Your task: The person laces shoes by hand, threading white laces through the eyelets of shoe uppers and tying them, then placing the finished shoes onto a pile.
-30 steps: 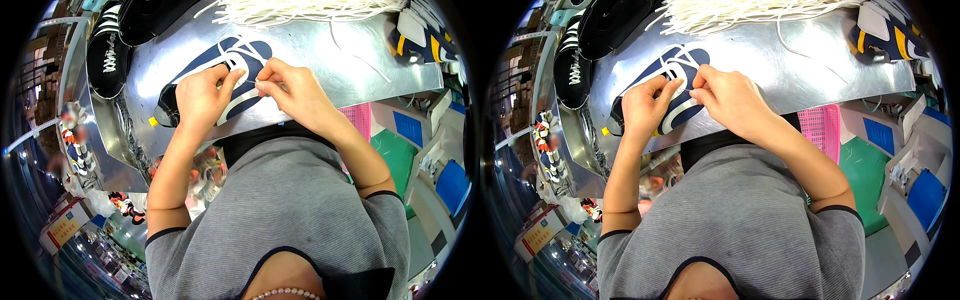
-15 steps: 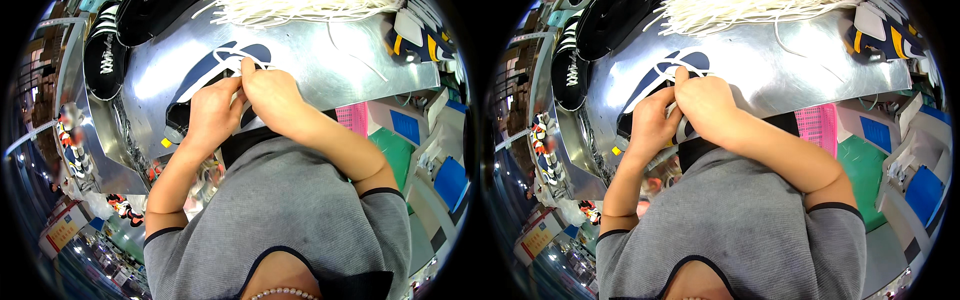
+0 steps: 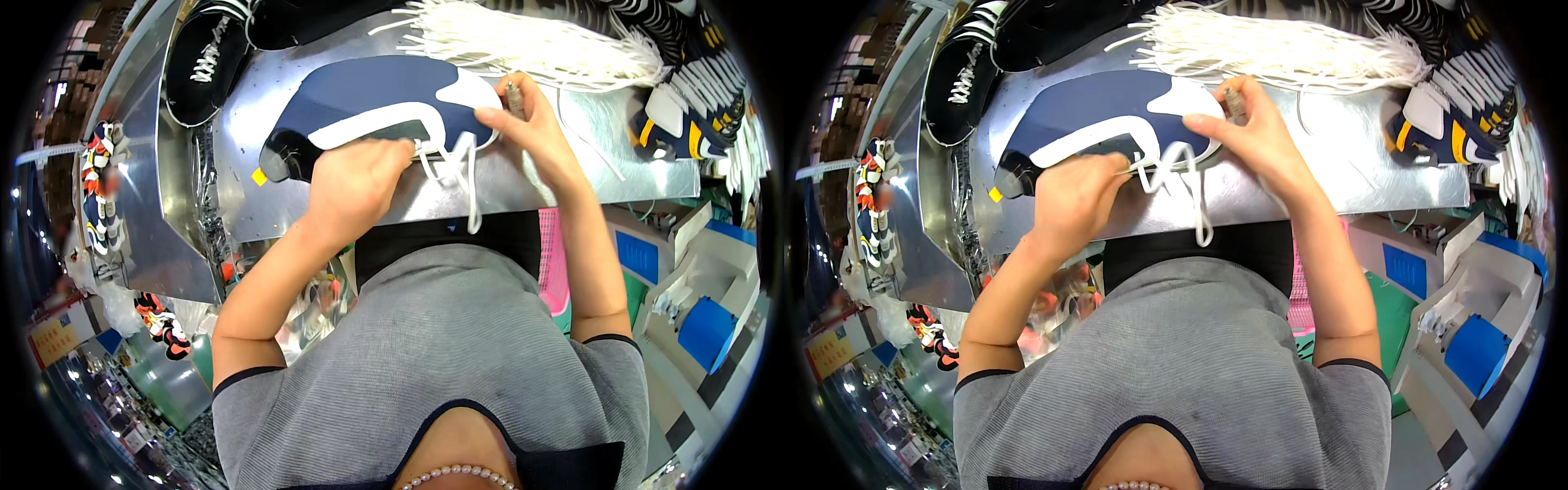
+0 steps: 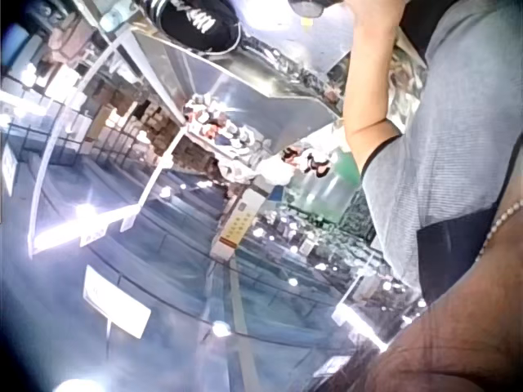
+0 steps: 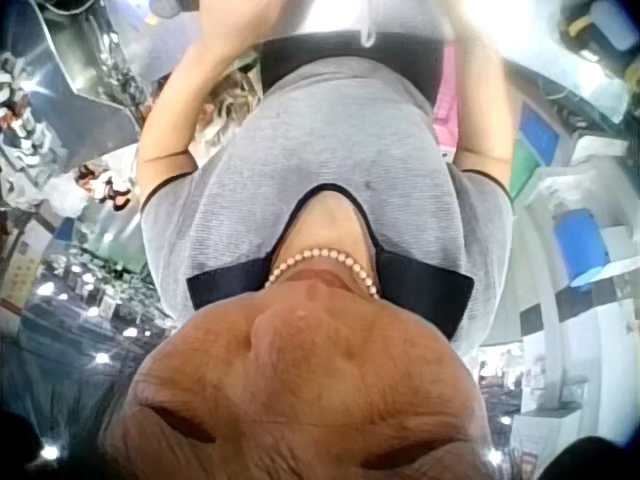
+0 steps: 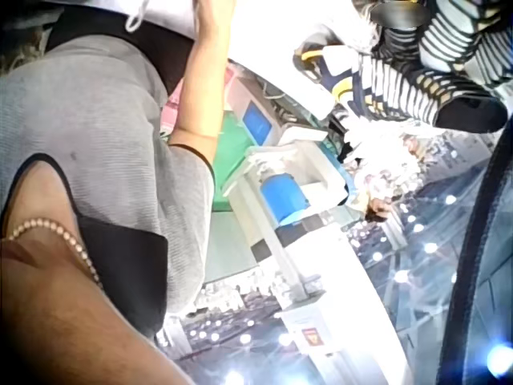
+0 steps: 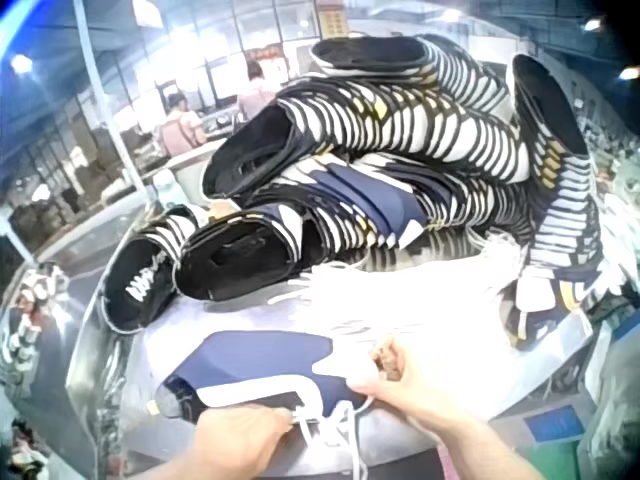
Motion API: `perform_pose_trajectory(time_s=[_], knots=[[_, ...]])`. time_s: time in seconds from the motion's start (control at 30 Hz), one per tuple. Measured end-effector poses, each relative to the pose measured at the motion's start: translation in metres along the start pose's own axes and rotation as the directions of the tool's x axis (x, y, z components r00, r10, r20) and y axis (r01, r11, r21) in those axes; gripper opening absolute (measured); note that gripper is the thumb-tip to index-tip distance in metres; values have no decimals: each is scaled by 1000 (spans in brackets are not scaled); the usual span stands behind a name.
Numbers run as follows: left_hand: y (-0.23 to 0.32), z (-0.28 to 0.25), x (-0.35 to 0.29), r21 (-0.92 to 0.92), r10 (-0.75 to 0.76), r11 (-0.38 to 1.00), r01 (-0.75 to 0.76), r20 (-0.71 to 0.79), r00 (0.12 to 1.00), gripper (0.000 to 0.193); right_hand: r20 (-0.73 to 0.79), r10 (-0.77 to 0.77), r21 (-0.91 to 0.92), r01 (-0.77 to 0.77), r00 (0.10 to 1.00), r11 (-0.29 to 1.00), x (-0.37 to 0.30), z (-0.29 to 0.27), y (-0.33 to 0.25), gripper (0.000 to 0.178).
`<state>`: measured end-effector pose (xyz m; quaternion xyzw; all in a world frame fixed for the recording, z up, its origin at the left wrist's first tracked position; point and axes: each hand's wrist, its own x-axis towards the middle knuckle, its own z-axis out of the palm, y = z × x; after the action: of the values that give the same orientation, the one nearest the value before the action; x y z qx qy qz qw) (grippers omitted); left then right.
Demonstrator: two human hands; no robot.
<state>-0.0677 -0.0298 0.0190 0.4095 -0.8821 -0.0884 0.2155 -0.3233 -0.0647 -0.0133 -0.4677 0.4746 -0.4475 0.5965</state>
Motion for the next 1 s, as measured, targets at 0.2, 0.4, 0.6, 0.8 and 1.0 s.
perform_pose_trajectory(time_s=[0.2, 0.4, 0.6, 0.8, 1.0], knots=[[-27, -27, 13, -425, -467, 193, 884, 753, 464, 42, -98, -191, -228, 165, 977, 960, -2, 24, 5, 39], [-33, -6, 29, -415, -337, 144, 898, 833, 439, 23, -72, -202, -255, 178, 977, 950, -7, 33, 12, 35], [-22, -7, 18, -347, -464, 241, 906, 779, 422, 22, -129, -150, -152, 130, 980, 980, -11, 29, 21, 32], [-22, -4, 22, -366, -363, 104, 925, 851, 378, 22, -127, -155, -138, 137, 980, 981, -14, 38, 17, 30], [-36, 19, -1, -470, -418, 508, 722, 599, 684, 20, -191, -99, -61, 89, 977, 994, -19, 38, 21, 27]])
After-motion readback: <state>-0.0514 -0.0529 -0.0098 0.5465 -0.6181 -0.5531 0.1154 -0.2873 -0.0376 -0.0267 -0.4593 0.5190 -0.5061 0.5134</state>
